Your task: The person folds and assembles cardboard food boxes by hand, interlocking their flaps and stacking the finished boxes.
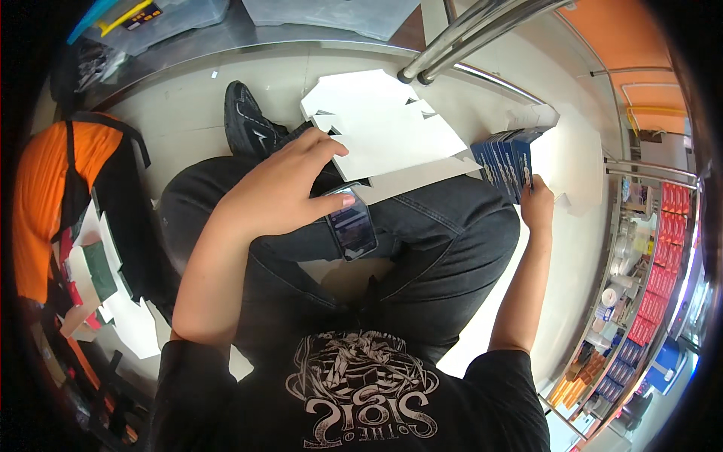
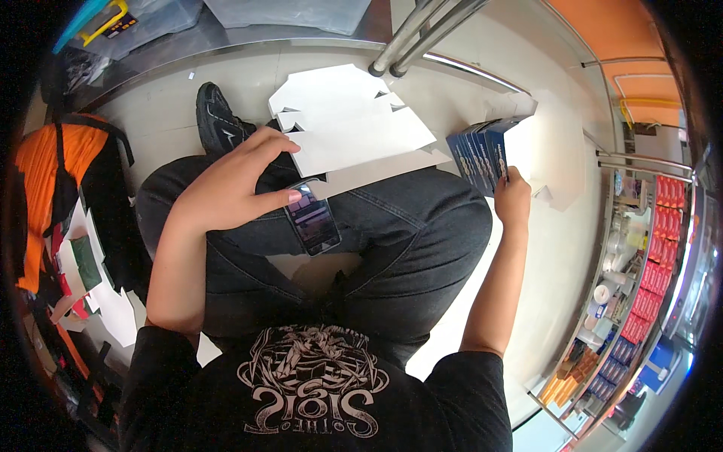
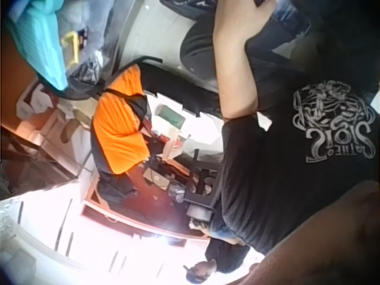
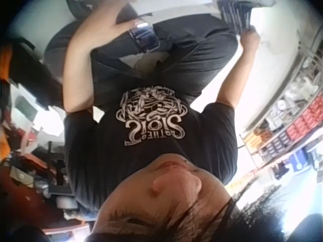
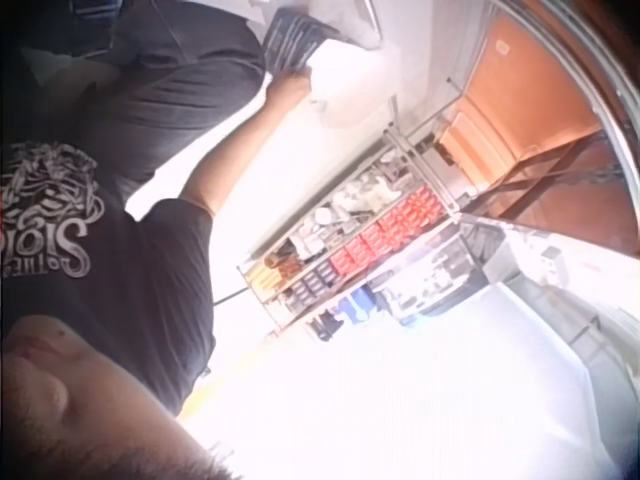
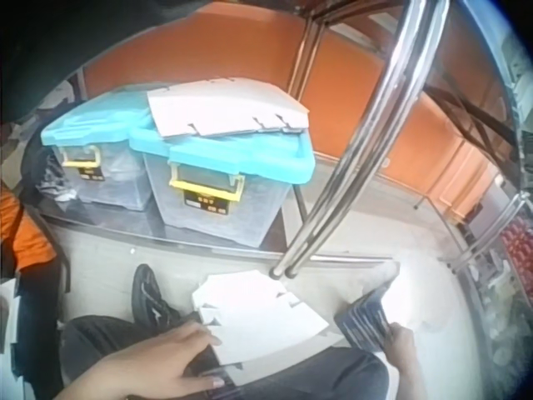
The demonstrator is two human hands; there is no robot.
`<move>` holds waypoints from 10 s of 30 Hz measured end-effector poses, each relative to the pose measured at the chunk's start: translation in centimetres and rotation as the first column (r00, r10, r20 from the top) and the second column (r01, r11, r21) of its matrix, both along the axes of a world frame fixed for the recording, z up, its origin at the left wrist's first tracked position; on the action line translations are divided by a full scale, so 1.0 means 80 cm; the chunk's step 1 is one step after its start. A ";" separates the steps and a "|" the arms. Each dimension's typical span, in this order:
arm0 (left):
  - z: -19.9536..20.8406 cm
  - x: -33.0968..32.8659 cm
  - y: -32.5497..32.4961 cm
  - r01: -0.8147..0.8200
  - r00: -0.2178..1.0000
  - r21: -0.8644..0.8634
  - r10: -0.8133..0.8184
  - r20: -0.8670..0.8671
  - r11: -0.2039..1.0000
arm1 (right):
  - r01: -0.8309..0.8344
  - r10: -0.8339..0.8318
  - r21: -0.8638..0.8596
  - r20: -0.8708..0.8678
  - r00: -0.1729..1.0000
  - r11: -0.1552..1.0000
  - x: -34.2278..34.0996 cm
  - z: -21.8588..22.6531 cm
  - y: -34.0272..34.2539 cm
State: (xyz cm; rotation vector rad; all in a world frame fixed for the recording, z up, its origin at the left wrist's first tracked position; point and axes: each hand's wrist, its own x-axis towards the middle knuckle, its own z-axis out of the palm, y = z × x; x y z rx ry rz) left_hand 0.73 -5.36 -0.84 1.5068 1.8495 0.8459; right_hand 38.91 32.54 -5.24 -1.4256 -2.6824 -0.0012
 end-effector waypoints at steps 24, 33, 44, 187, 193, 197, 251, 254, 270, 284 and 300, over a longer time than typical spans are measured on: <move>0.001 0.004 0.005 0.019 1.000 -0.065 -0.019 -0.003 0.998 | -0.055 0.020 -0.081 -0.381 0.924 0.995 0.011 0.068 -0.021; 0.004 0.028 0.022 -0.119 0.888 0.260 -0.014 0.460 0.958 | -0.318 0.053 -0.160 -0.822 0.568 0.934 -0.050 0.187 -0.204; -0.013 0.028 -0.003 -0.430 0.162 0.214 -0.158 0.974 0.877 | -0.691 0.280 -0.167 -0.828 0.486 0.704 -0.150 0.233 -0.271; 0.121 0.189 -0.241 -0.680 0.617 0.692 -0.321 0.719 0.243 | -0.844 0.653 0.524 -0.681 -0.331 0.118 -0.214 0.391 -0.396; 0.112 0.185 -0.232 -0.687 0.590 0.686 -0.368 0.718 0.237 | -0.843 0.650 0.515 -0.696 -0.306 0.154 -0.242 0.360 -0.379; 0.110 0.183 -0.234 -0.697 0.591 0.674 -0.337 0.733 0.245 | -0.881 0.638 0.447 -0.727 -0.256 0.155 -0.253 0.360 -0.378; 0.117 0.134 -0.214 -0.731 0.675 0.581 0.257 0.692 0.356 | -0.985 0.296 0.141 -0.949 -0.105 0.101 -0.286 0.262 -0.309; 0.090 0.136 -0.201 -0.755 0.646 0.573 0.212 0.734 0.319 | -0.996 0.481 0.092 -0.872 -0.087 -0.012 -0.293 0.241 -0.279; 0.055 0.105 -0.279 -0.676 0.725 0.701 0.377 0.576 0.228 | -0.835 0.030 -0.543 -0.840 0.542 -0.088 -0.290 0.268 -0.337; 0.017 0.081 -0.255 -0.663 0.738 0.676 0.432 0.519 0.321 | -0.755 -0.181 -0.570 -0.746 0.641 -0.325 -0.288 0.233 -0.360; -0.004 0.046 -0.194 -0.828 0.165 0.244 -0.197 0.966 0.505 | -0.654 0.041 -0.527 -0.761 0.648 0.543 -0.233 0.228 -0.228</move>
